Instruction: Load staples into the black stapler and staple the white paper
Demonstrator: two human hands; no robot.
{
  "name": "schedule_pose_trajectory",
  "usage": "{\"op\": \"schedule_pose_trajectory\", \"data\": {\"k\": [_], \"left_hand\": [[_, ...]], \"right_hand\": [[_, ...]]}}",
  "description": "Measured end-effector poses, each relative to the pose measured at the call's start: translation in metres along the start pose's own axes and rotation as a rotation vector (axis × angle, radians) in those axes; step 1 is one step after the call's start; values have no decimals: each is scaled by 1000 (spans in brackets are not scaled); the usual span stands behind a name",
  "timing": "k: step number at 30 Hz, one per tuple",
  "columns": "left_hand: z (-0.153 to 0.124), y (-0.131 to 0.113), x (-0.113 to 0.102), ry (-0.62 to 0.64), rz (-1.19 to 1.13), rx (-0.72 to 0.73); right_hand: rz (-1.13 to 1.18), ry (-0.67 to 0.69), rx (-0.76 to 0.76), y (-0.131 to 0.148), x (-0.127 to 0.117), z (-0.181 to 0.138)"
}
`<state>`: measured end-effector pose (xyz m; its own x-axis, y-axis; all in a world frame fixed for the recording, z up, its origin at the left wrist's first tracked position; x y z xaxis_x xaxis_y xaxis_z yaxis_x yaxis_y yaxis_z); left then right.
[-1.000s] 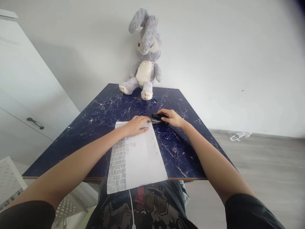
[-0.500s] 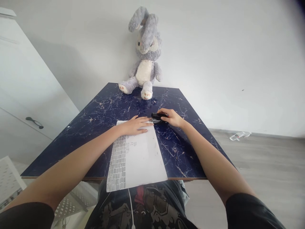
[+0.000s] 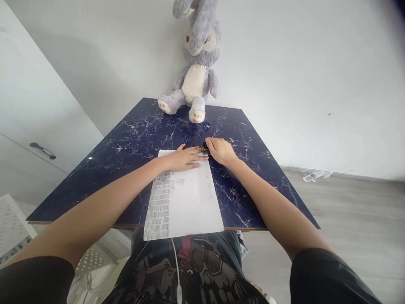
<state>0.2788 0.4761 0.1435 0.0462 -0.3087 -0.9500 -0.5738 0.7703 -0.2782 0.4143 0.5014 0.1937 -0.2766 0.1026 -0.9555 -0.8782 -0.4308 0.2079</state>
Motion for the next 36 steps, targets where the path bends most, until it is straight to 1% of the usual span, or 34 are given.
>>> {"op": "schedule_pose_trajectory", "data": {"k": [6, 14, 19, 25, 32, 36], "left_hand": [[1, -1, -2, -18, -10, 12], [2, -3, -3, -40, -38, 26], [1, -2, -2, -19, -45, 21], [1, 2, 0, -11, -32, 19], [1, 3, 1, 21, -23, 16], [1, 3, 0, 18, -22, 21]], "right_hand": [[-114, 23, -42, 7, 0, 0], [-118, 26, -43, 7, 2, 1], [-114, 27, -67, 9, 1, 0], [-95, 40, -41, 5, 2, 1], [-106, 39, -66, 6, 1, 0], [-115, 42, -65, 6, 1, 0]]}}
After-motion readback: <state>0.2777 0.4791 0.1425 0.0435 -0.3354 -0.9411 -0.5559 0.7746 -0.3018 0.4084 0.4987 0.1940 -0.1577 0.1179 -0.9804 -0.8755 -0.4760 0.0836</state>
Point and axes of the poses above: each hand's wrist, its own z-axis towards the middle knuckle, its own x-axis out of the palm, y = z × x, the point moved 8 cm from there along z, towards the middle knuckle, and after that the axes turned 6 degrees about y, right-handed, at the moved point
